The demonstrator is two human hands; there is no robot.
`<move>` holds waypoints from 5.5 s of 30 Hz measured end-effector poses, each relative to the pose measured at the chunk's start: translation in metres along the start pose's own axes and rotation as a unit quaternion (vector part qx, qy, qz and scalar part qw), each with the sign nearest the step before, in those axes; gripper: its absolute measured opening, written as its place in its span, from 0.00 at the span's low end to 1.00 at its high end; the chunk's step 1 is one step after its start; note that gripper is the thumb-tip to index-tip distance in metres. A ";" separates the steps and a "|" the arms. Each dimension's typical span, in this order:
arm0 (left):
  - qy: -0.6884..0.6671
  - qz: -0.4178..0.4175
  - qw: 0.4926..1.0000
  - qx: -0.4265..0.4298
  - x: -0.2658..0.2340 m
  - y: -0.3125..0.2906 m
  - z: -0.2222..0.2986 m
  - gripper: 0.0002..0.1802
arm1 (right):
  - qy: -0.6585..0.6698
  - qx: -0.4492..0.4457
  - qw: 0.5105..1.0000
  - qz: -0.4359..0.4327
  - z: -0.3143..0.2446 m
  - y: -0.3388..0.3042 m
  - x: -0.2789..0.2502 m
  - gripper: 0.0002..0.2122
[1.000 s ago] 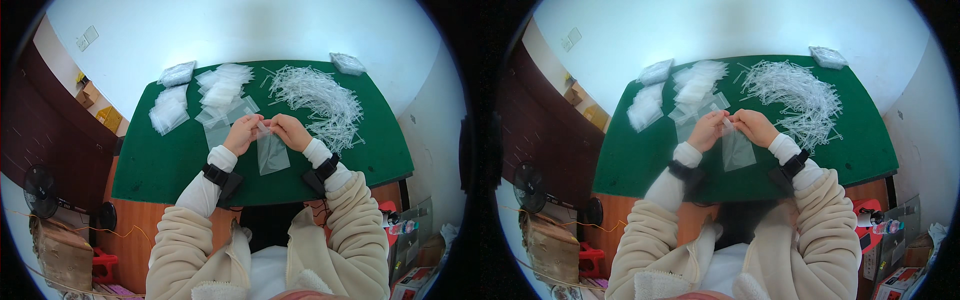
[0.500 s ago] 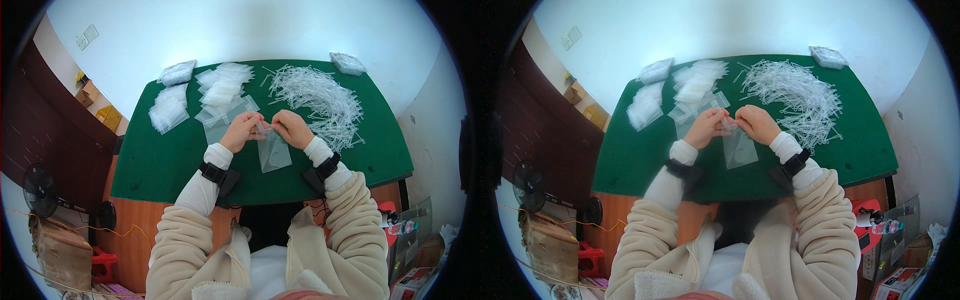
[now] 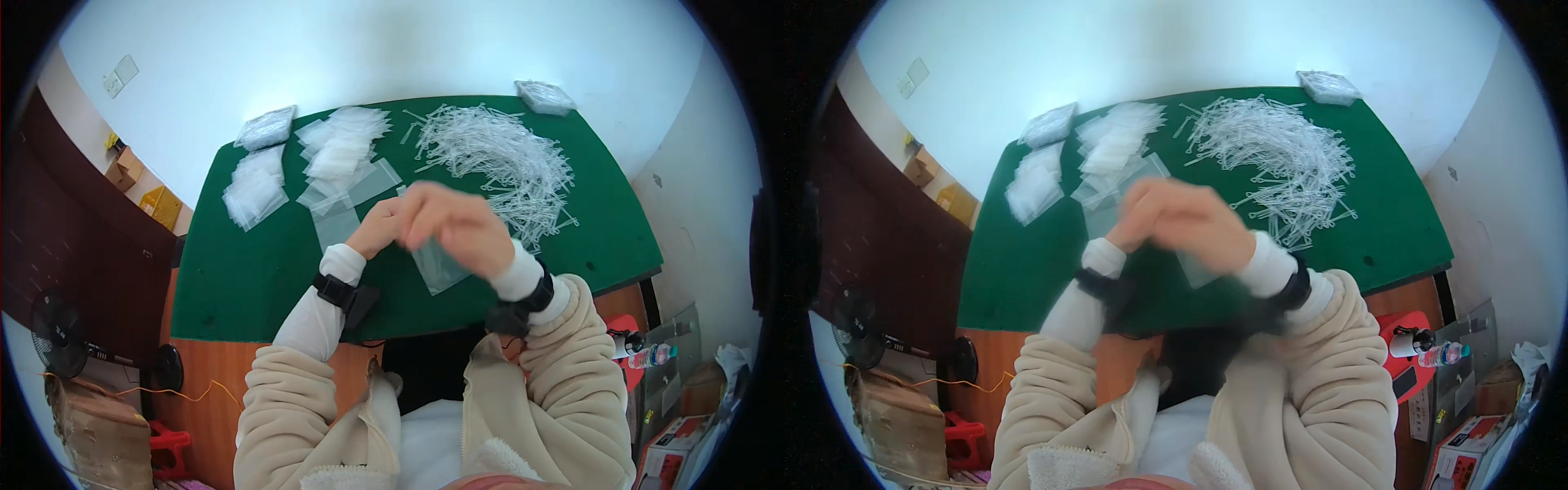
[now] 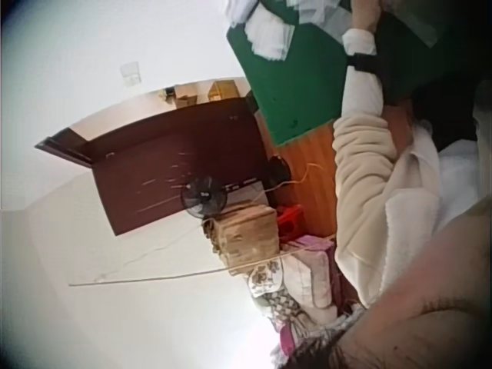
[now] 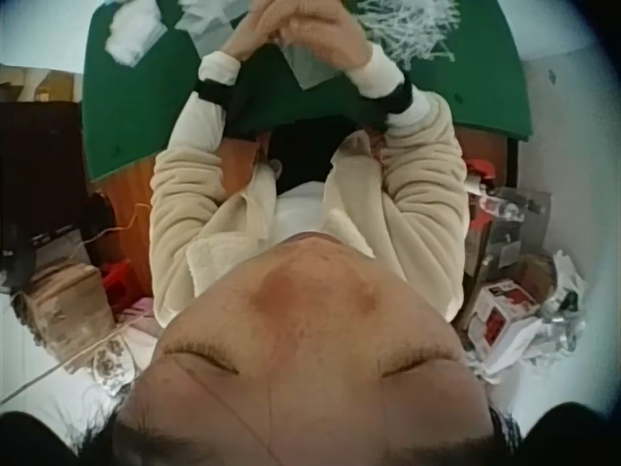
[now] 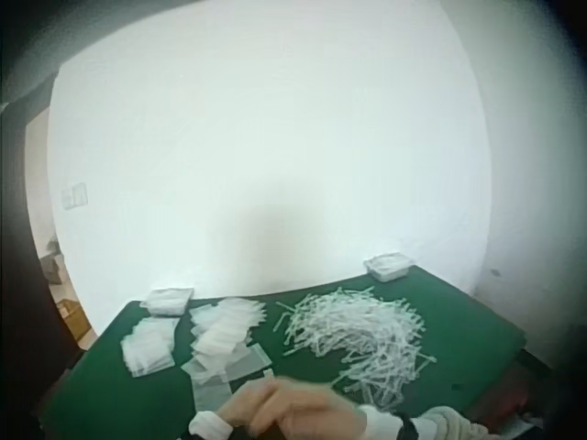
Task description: Packing small white plastic parts into individual clear plastic bags at a workstation.
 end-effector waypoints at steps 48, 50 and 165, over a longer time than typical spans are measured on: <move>-0.099 0.007 0.993 -0.071 0.026 0.010 -0.008 0.09 | -0.464 0.233 0.854 -0.028 0.126 -0.022 -0.103 0.14; -0.155 0.008 0.983 -0.095 0.026 0.009 -0.011 0.09 | -0.448 0.234 0.862 -0.030 0.128 -0.026 -0.112 0.13; -0.382 0.256 0.886 -0.057 -0.037 -0.002 -0.011 0.17 | -0.141 0.253 0.951 0.111 0.162 -0.050 -0.123 0.16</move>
Point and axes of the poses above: each hand's wrist, its own y-axis towards the middle knuckle, its own x-axis out of the palm, z = x × y, the point moved 7 cm from there along y, towards the middle knuckle, and after that the axes turned 2 degrees about -x, right-handed, at the moved point
